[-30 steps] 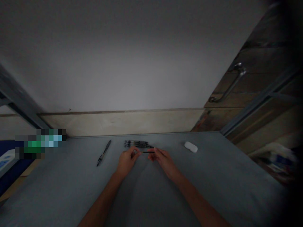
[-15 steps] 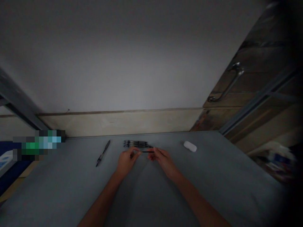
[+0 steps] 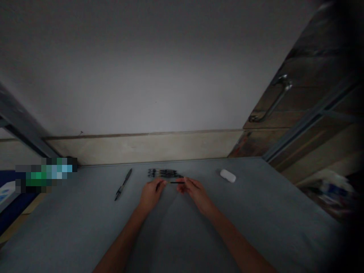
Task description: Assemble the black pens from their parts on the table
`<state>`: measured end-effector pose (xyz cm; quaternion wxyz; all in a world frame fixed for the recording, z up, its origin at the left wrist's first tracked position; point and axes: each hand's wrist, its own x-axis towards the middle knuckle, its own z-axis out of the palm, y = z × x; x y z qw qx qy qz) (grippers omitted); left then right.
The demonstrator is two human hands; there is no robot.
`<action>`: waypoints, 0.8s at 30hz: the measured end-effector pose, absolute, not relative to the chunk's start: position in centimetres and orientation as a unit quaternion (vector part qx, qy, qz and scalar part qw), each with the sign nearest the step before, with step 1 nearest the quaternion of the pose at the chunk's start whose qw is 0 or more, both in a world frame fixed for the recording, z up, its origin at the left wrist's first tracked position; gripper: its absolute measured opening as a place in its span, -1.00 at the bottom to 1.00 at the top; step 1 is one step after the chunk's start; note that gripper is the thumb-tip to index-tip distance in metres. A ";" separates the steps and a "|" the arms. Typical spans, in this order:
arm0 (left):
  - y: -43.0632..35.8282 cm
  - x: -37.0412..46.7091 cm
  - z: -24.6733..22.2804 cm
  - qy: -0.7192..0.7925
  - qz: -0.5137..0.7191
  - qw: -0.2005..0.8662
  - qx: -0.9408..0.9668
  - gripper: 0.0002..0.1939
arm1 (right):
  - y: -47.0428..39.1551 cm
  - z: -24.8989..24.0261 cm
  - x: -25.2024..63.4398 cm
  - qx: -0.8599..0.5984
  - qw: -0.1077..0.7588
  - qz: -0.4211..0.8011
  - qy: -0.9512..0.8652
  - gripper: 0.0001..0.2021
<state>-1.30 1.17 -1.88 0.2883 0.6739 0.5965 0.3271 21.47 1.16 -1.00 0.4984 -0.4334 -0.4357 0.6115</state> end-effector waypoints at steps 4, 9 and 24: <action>1.1 -1.3 -1.9 0.586 0.343 0.301 0.669 -0.69 | 1.2 -0.9 21.5 -0.434 0.501 0.615 -0.427 -0.38; 1.1 -1.5 -2.0 0.571 0.361 0.302 0.673 -0.63 | 1.1 -0.8 21.4 -0.432 0.505 0.616 -0.423 -0.40; 1.1 -1.4 -1.8 0.566 0.367 0.317 0.667 -0.69 | 1.0 -1.0 21.4 -0.427 0.509 0.614 -0.426 -0.39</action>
